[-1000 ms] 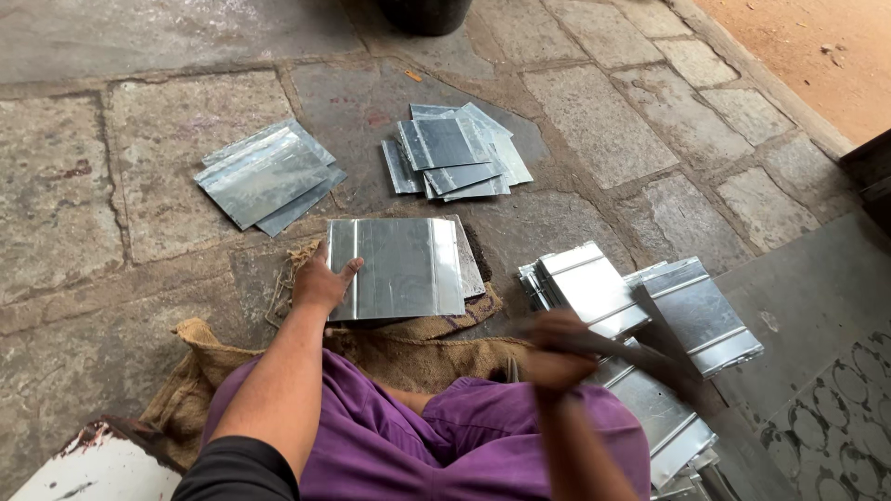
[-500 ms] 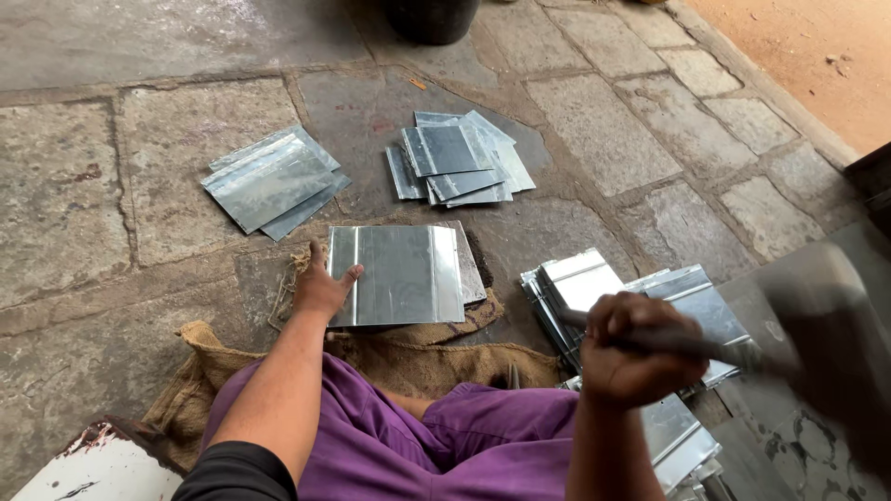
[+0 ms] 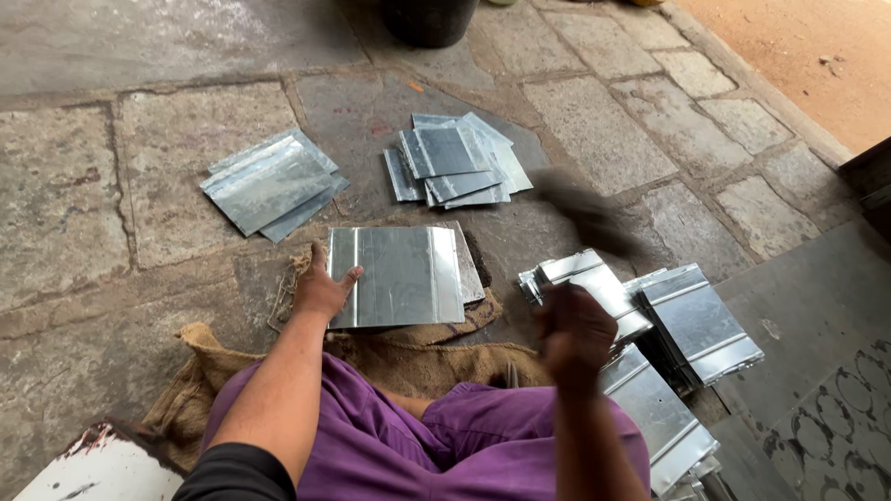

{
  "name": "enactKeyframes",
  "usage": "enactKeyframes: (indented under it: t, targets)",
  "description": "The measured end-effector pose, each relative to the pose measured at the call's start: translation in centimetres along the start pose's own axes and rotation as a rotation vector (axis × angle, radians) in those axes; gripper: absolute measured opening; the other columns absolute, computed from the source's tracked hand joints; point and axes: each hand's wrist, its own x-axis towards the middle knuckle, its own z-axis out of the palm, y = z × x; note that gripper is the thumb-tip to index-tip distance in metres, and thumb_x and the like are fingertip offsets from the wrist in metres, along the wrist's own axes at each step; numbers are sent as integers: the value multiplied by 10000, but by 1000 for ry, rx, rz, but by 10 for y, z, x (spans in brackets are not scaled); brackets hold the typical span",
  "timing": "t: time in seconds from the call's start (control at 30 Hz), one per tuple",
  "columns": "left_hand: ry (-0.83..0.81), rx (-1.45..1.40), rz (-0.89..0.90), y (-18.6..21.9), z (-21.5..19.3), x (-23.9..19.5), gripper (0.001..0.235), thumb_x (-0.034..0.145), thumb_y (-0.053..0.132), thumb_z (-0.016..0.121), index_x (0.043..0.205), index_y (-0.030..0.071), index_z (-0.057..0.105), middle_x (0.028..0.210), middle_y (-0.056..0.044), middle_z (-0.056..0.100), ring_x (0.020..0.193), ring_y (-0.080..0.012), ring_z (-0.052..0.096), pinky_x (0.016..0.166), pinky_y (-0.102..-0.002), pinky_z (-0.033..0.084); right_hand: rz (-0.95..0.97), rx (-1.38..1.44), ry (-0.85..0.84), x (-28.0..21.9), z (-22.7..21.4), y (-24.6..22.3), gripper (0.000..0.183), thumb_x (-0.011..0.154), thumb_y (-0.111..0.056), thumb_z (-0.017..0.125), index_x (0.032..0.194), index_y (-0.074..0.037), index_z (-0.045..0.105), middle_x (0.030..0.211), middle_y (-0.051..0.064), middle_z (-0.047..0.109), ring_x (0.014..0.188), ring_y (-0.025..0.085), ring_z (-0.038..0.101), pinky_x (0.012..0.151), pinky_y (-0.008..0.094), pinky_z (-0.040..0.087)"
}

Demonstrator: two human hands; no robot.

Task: The person sits on the ground and uses a hammer to repeatedly strike a metal sheet placed on a sack. They hold the sheet with one hand and strike it with the other, occasionally adjusting its position. Finished sheets are stacked nearby.

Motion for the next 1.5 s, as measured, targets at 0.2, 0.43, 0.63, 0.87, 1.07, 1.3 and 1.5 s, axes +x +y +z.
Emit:
enactKeyframes:
  t: [0.2, 0.43, 0.63, 0.87, 1.07, 1.3, 1.5]
  targets:
    - [34, 37, 37, 9, -5, -1, 1170, 808, 687, 637, 1674, 213, 9, 1597, -215, 401, 1091, -358, 740, 922, -414, 637, -642, 299, -110, -12, -17, 33, 418, 1080, -503, 517, 1158, -117, 655, 1005, 109, 673, 707, 135, 568, 664, 283, 536]
    - [46, 12, 45, -3, 4, 6, 1163, 782, 684, 629, 1665, 230, 25, 1620, -189, 362, 1178, -358, 692, 944, -411, 626, 543, -1054, -56, -19, 7, 111, 237, 1040, -263, 598, 931, -94, 723, 681, 37, 670, 481, 111, 513, 400, 264, 396]
    - [169, 154, 229, -23, 14, 23, 1147, 869, 758, 696, 1667, 155, 135, 1474, -269, 532, 1235, -377, 634, 1039, -410, 528, -170, -107, 11, 6, 12, 9, 298, 1073, -267, 583, 1097, 0, 712, 690, 57, 598, 494, 113, 502, 436, 253, 376]
    - [48, 56, 84, -15, 9, 13, 1169, 745, 748, 606, 1661, 230, 97, 1576, -222, 409, 1086, -334, 719, 901, -411, 622, -416, 31, 28, -3, 10, 44, 340, 1036, -361, 650, 983, -28, 690, 701, 93, 645, 516, 130, 558, 471, 268, 427]
    - [159, 143, 251, -3, -2, 10, 1044, 883, 736, 664, 1635, 186, 193, 1532, -228, 503, 1351, -373, 564, 1126, -437, 471, 333, -991, -14, -10, 20, 101, 397, 1070, -275, 595, 761, -43, 687, 577, 72, 609, 449, 126, 510, 410, 291, 404]
    - [61, 129, 90, -7, 0, -5, 1121, 846, 692, 670, 1658, 167, 103, 1569, -222, 427, 1404, -377, 490, 1152, -426, 431, -364, -303, 133, 8, 14, -14, 300, 1081, -290, 516, 1083, -5, 613, 837, 108, 632, 550, 125, 525, 453, 271, 392]
    - [24, 139, 51, -7, 3, -4, 1108, 830, 703, 631, 1667, 185, 122, 1598, -199, 414, 1393, -364, 527, 1147, -428, 458, -385, -140, 34, -17, 12, 70, 300, 1114, -243, 466, 980, -32, 633, 862, 117, 598, 665, 220, 469, 588, 307, 429]
